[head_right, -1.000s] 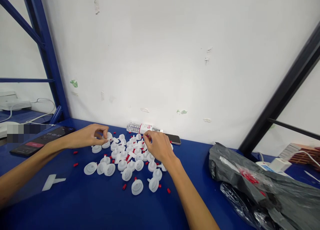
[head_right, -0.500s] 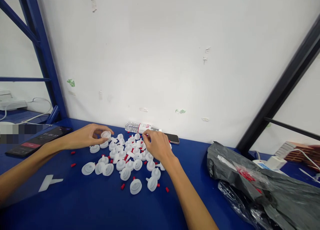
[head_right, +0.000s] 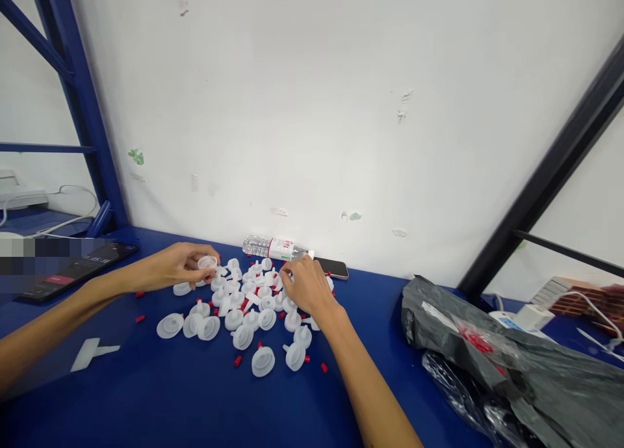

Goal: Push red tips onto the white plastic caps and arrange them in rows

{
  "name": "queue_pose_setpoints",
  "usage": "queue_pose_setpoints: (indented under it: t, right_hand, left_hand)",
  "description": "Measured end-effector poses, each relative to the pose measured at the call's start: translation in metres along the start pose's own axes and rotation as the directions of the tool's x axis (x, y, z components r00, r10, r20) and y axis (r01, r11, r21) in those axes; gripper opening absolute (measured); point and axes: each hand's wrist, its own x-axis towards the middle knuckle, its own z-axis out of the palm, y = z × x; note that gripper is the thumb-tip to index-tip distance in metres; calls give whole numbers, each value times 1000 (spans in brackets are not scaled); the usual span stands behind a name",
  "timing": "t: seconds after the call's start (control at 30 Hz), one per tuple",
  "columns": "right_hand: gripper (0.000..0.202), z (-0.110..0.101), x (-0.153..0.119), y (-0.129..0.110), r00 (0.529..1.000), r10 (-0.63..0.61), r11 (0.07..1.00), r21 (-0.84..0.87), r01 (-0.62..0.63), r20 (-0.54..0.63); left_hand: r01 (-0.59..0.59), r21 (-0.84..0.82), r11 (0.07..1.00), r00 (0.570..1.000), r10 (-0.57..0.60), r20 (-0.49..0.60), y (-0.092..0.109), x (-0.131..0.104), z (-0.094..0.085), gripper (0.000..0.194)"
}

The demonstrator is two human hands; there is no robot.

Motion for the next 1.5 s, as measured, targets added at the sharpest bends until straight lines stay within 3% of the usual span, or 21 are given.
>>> queue_pose_setpoints:
  t: [0.2,0.43,0.57,0.97,1.2,1.27,1.33,1.5]
  right_hand:
    - [27,-9,0,6,1000,23,1000,-4,-23,-18]
    - [16,-6,-1,4,997,-11,999,32,9,71]
    - [15,-4,0,4,996,-9,998,56,4,85]
    - [18,-13,2,1,1000,2,967,253,-9,28]
    - [11,-20,1,5,999,-24,956,293,11,41]
    - [8,-23,1,9,1000,7,964,266,-9,9]
    - [22,-28,1,16,997,59,977,210,-47,-51]
    - [33,-35,-13,40,964,179,984,31,-177,-198]
  left_hand:
    - [34,38,999,999,-34,7,7,-3,0,50]
    - [10,199,980,998,3,-66,12,-3,2,55]
    - [14,250,968,999,-2,-48,13,-4,3,56]
    - [-17,273,962,1000,13,18,14,-5,7,44]
    - [-16,274,962,1000,12,17,15,-3,8,50]
    - [-21,285,958,999,30,-25,14,-2,7,49]
    - [-11,306,952,991,51,-121,10,1,5,49]
    - [37,333,942,915,101,-390,-17,8,-10,54]
